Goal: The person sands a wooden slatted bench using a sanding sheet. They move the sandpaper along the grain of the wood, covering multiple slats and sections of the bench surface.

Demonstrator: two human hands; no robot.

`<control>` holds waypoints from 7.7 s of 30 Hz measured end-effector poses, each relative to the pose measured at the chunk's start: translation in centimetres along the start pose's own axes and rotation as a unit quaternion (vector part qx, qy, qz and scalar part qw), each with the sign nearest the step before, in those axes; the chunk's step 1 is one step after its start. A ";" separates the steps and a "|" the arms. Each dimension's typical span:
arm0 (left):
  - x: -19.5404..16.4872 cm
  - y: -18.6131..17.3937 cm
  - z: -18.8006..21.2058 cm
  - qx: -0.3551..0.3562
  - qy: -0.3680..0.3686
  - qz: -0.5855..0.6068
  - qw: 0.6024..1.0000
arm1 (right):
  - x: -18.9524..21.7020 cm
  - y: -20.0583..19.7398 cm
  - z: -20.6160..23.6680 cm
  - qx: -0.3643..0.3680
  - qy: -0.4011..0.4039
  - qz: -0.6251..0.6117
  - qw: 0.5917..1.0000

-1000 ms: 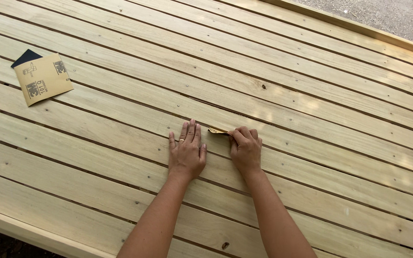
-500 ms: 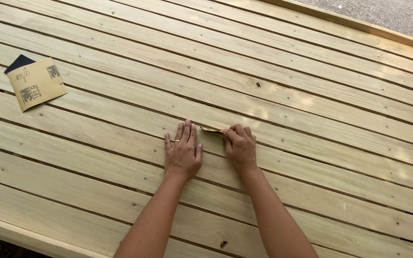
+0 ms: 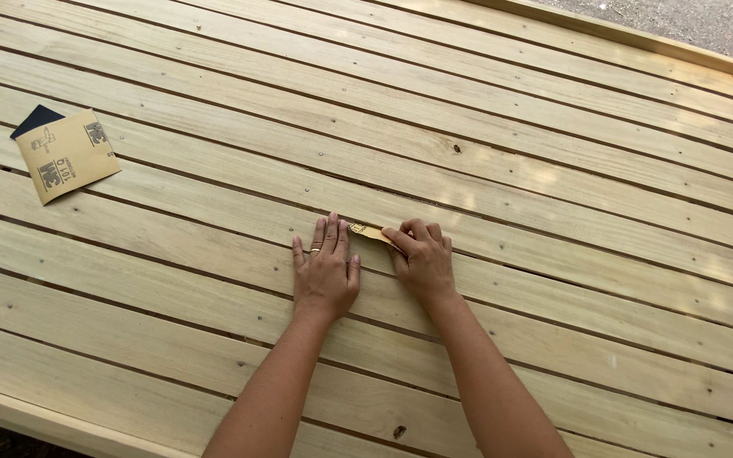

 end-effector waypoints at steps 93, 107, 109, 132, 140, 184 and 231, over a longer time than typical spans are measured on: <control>11.8 -5.3 0.3 -0.124 -0.097 0.048 0.986 | -11.5 -7.6 19.0 0.190 0.261 0.152 0.934; 13.0 -6.9 -0.2 -0.082 -0.026 0.282 0.956 | 16.7 2.7 8.4 0.232 -0.091 0.012 0.968; 14.2 -7.6 3.0 -0.055 -0.010 0.250 0.967 | 11.6 0.3 9.7 0.224 -0.032 0.022 0.974; 12.2 -4.3 15.0 0.114 -0.181 -0.068 0.975 | 8.1 -2.7 13.1 0.181 0.032 0.101 0.978; 8.4 -5.0 9.9 -0.028 -0.177 -0.057 0.982 | 8.0 0.9 5.3 0.168 0.056 0.079 0.981; 8.6 -4.0 8.6 -0.055 -0.108 0.013 0.993 | 4.2 -2.2 10.6 0.166 0.082 0.146 0.972; 8.8 -4.3 9.3 -0.146 -0.042 0.143 0.978 | 10.7 -2.3 11.2 0.196 -0.043 0.067 0.977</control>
Point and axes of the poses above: each hand's wrist, its own z-axis away from the middle knuckle, its own y-axis out of the palm, x = y × z, the point moved 9 cm from there along -z, towards the middle knuckle, and after that the axes turned 15 degrees about z, right-handed, at the moved point
